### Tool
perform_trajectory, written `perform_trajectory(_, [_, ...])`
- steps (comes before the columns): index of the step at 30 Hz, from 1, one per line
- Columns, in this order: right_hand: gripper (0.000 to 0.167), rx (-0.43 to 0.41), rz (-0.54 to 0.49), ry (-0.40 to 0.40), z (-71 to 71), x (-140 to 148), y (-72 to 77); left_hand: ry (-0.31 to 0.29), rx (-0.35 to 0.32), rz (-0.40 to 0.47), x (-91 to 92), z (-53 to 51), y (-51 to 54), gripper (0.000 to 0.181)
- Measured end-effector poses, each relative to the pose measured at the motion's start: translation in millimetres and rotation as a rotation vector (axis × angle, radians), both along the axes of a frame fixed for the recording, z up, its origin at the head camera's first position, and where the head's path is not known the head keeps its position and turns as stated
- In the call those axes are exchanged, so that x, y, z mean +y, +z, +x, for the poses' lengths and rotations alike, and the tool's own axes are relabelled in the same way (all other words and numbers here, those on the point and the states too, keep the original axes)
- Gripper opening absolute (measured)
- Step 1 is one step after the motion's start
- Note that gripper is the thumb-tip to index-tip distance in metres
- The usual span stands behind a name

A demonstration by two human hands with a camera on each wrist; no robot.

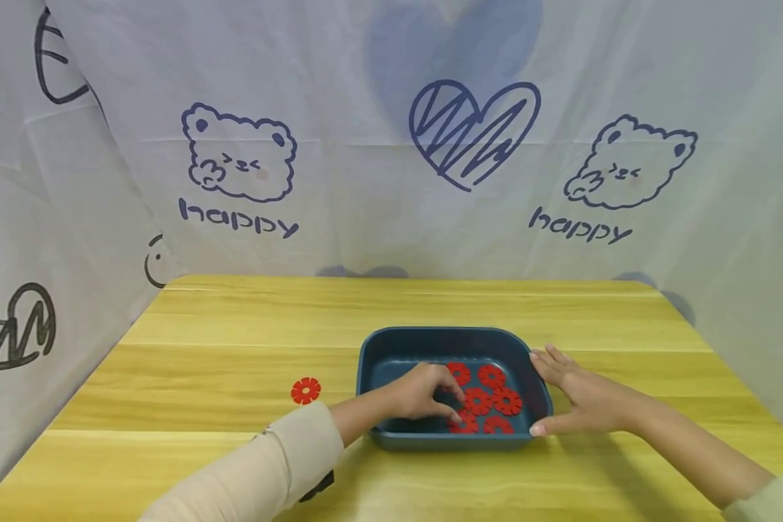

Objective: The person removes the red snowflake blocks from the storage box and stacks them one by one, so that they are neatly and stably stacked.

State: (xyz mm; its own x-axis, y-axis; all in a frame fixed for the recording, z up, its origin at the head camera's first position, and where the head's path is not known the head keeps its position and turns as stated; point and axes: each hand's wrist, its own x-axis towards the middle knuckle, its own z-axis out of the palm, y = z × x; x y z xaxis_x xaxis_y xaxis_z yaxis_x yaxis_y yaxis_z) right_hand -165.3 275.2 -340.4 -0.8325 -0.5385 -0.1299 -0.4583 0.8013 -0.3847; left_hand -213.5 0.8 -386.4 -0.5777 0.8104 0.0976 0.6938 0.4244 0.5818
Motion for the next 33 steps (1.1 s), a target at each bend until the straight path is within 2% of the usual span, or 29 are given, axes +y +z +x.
perform_trajectory(11, [0.104,0.022,-0.006,0.013,0.0,-1.6,-1.1,-0.021,0.117,-0.156,0.3,-4.4,-7.4,0.021])
perform_trajectory(24, [0.105,0.015,-0.004,0.001,1.2,0.3,-1.0,-0.074,0.195,-0.226,5.0,2.0,-1.6,0.019])
perform_trajectory(29, [0.104,0.027,-0.005,0.005,0.8,0.9,-1.7,-0.078,0.249,-0.239,6.5,1.1,-3.3,0.016])
perform_trajectory(33, [0.104,0.034,-0.011,0.010,0.4,1.4,-2.4,-0.082,0.267,-0.232,7.0,-0.7,-4.9,0.015])
